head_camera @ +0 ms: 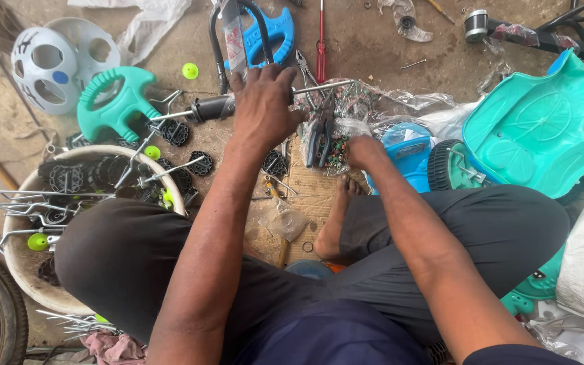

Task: The person assembles a child's tricycle by attaching wheels to the frame using a wrench and screwdriver. They secure the front wheel and then attach the rear wheels, tightening the nuts to complete the assembly.

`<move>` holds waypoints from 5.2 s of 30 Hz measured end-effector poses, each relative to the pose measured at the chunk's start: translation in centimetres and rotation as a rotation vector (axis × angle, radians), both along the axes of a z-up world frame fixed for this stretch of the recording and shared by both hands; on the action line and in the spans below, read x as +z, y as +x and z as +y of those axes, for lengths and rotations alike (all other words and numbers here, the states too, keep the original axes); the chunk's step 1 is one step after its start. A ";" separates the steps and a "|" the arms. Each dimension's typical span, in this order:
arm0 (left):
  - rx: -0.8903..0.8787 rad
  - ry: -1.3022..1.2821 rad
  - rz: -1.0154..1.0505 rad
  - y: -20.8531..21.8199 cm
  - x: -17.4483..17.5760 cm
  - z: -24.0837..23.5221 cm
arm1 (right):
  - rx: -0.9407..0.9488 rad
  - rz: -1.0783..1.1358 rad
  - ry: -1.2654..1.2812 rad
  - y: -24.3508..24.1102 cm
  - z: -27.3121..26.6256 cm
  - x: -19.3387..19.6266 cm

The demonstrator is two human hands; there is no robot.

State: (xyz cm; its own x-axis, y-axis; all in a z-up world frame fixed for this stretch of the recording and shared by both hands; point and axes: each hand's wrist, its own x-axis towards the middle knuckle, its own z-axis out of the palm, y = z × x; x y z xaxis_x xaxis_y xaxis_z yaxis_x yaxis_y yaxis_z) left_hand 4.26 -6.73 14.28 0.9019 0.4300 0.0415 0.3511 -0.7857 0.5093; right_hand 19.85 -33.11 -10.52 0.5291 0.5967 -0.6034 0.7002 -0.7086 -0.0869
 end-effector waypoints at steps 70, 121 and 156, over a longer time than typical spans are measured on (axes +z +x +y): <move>-0.077 -0.004 -0.253 1.5 -2.8 -0.7 | -0.370 -0.047 0.397 -3.1 1.4 -4.3; -0.056 -0.189 -0.159 2.1 -3.1 0.0 | -0.813 0.545 1.309 2.7 8.7 21.2; -0.479 -0.274 -0.416 9.3 9.4 -11.3 | -0.708 0.293 1.280 5.9 -14.5 31.3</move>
State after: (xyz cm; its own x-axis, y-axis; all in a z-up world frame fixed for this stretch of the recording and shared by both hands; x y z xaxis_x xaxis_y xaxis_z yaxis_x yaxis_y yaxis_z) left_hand 13.53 -18.07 23.73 0.9278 0.0328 0.3716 -0.2696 -0.6296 0.7286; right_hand 25.78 -47.62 20.73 0.8836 0.4680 -0.0157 0.1006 -0.2224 -0.9697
